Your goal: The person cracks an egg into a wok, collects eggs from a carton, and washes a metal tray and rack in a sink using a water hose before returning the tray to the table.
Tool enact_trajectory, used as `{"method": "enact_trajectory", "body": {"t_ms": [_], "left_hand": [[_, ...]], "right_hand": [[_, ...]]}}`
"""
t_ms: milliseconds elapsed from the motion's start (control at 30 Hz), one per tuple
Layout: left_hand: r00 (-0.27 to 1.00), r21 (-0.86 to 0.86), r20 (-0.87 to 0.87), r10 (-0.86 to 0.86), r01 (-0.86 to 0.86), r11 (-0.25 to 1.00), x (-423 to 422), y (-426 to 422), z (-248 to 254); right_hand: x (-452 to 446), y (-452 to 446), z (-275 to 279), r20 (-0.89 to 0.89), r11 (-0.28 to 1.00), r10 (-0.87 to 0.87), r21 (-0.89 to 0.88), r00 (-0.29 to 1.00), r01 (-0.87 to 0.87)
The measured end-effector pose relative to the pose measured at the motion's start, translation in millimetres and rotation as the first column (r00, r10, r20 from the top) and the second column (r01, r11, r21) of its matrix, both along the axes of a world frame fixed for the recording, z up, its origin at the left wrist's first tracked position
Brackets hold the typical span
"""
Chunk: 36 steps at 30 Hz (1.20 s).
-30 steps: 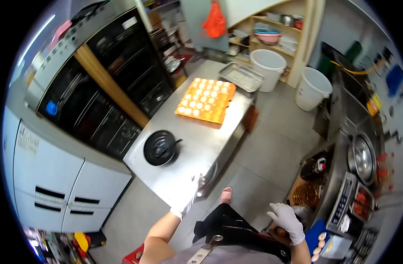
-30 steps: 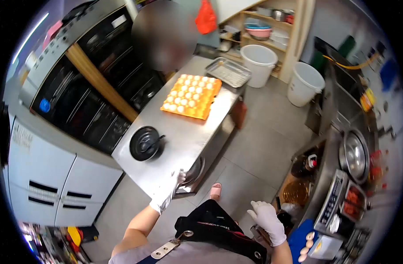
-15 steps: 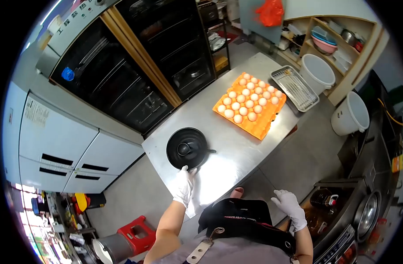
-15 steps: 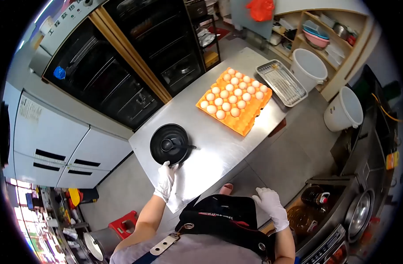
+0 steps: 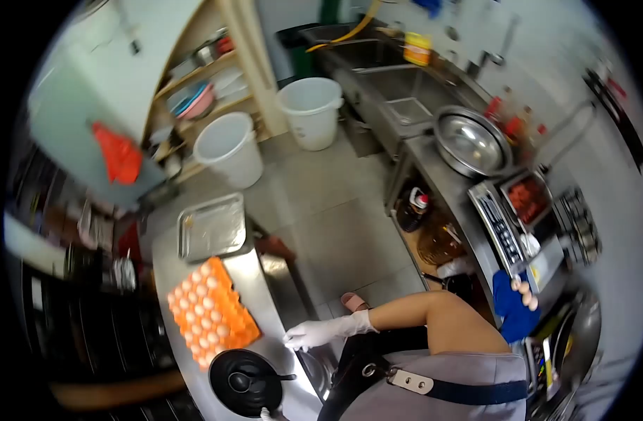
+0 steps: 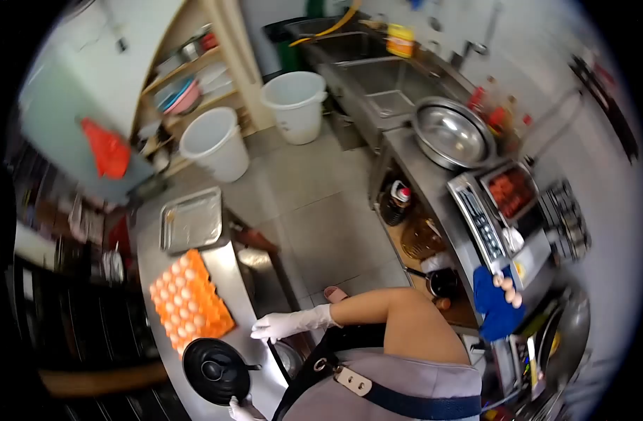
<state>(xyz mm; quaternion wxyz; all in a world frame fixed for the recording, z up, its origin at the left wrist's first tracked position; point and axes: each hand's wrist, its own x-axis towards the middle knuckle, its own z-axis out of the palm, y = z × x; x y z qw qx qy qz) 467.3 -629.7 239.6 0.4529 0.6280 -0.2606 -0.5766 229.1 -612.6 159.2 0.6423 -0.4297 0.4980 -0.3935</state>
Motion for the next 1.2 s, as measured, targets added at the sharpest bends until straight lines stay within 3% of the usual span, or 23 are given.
{"method": "enact_trajectory", "body": {"t_ms": [33, 167, 233, 300, 333, 367, 400, 433, 500, 533, 567, 600, 667, 700, 733, 833, 900, 967, 1000, 1067, 1100, 1133, 1200], "left_hand": [[0.994, -0.055, 0.001, -0.113, 0.113, 0.992, -15.5, -4.0, -2.8], [0.887, -0.192, -0.002, -0.461, 0.452, 0.871, -59.2, -21.8, -26.0], [0.817, -0.165, -0.040, -0.576, 0.563, 0.810, -85.2, -38.4, -45.0], [0.687, -0.234, -0.061, -0.724, 0.696, 0.679, -118.7, -46.6, -58.6], [0.632, -0.186, -0.029, -0.775, 0.758, 0.625, -138.2, -44.6, -52.9], [0.571, -0.136, 0.000, -0.821, 0.813, 0.566, -156.3, -39.8, -48.0], [0.494, -0.151, -0.099, -0.864, 0.851, 0.503, -171.3, -39.2, -57.4], [0.354, -0.194, -0.028, -0.935, 0.916, 0.352, -184.5, -43.2, -70.3], [0.175, -0.265, -0.136, -0.975, 0.942, 0.206, -209.4, -31.2, -82.3], [0.128, -0.225, -0.211, -0.969, 0.958, 0.176, -219.2, -16.7, -73.9], [0.068, -0.251, -0.219, -0.973, 0.960, 0.124, -227.0, -5.3, -69.0], [0.034, -0.232, -0.214, -0.976, 0.969, 0.084, -234.6, 5.6, -65.9], [-0.002, -0.172, -0.202, -0.979, 0.985, 0.034, -243.2, 20.2, -71.5], [0.001, -0.128, -0.224, -0.975, 0.991, 0.031, -245.3, 27.2, -76.8], [-0.007, -0.094, -0.226, -0.974, 0.996, 0.014, -245.6, 36.5, -74.5], [-0.061, -0.022, -0.257, -0.964, 0.998, -0.057, -247.2, 50.4, -80.3], [-0.105, 0.005, -0.242, -0.965, 0.994, -0.109, -252.9, 54.8, -89.2], [-0.085, 0.031, -0.197, -0.977, 0.995, -0.093, -260.4, 57.4, -105.8], [-0.044, 0.056, -0.198, -0.979, 0.997, -0.056, -266.1, 58.9, -114.7], [-0.012, 0.082, -0.203, -0.979, 0.996, -0.029, -282.6, 70.4, -112.0], [0.005, 0.110, -0.183, -0.983, 0.994, -0.015, -292.8, 78.7, -104.9], [-0.025, 0.092, -0.161, -0.987, 0.995, -0.041, -306.4, 88.2, -101.4], [-0.081, 0.058, -0.125, -0.989, 0.994, -0.089, -338.2, 114.0, -94.8]], "right_hand": [[-7.0, 0.0, 3.2, 0.091, 0.995, -0.036, 0.096, 0.995, 0.027], [-44.1, 24.1, 23.9, 0.180, 0.973, -0.232, 0.052, 0.956, 0.227], [-61.6, 42.3, 16.8, 0.083, 0.920, -0.392, 0.052, 0.916, 0.389], [-74.7, 62.9, -1.9, -0.016, 0.780, -0.624, 0.043, 0.781, 0.624], [-80.1, 70.1, -5.7, 0.068, 0.658, -0.749, -0.046, 0.660, 0.752], [-87.3, 91.5, -10.8, -0.169, 0.598, -0.792, -0.024, 0.586, 0.801], [-94.1, 112.0, -12.1, -0.195, 0.527, -0.841, -0.082, 0.505, 0.846], [-95.9, 130.6, -17.7, -0.216, 0.456, -0.881, -0.141, 0.422, 0.879], [-93.8, 163.9, -33.3, 0.078, 0.190, -0.980, 0.058, 0.186, 0.980], [-90.9, 193.9, 6.7, -0.072, 0.108, -0.992, -0.043, 0.105, 0.993], [-92.3, 217.6, -2.8, -0.046, 0.043, -0.998, 0.109, 0.048, 0.993], [-84.1, 240.6, 40.4, -0.067, -0.098, -0.994, 0.175, -0.087, 0.980], [-77.3, 296.3, 21.1, 0.041, -0.158, -0.985, 0.146, -0.165, 0.977], [-75.9, 322.0, 27.7, -0.069, -0.221, -0.975, 0.153, -0.213, 0.963], [-72.8, 347.2, 30.7, -0.015, -0.243, -0.970, 0.116, -0.243, 0.963], [-76.5, 396.5, 78.4, -0.087, -0.428, -0.903, 0.226, -0.420, 0.875], [-81.9, 434.9, 86.1, -0.184, -0.498, -0.862, 0.141, -0.472, 0.856], [-92.7, 479.3, 70.7, -0.085, -0.542, -0.840, 0.099, -0.536, 0.834], [-99.9, 512.5, 42.6, -0.196, -0.628, -0.756, -0.052, -0.625, 0.776], [-111.3, 524.1, 89.1, -0.005, -0.705, -0.707, 0.085, -0.708, 0.704], [-119.8, 560.4, 55.3, 0.008, -0.771, -0.630, 0.114, -0.776, 0.627], [-124.5, 600.0, 25.8, -0.079, -0.687, -0.722, -0.041, -0.688, 0.726], [-150.1, 602.0, 73.7, 0.178, -0.810, -0.492, 0.266, -0.852, 0.523]]}}
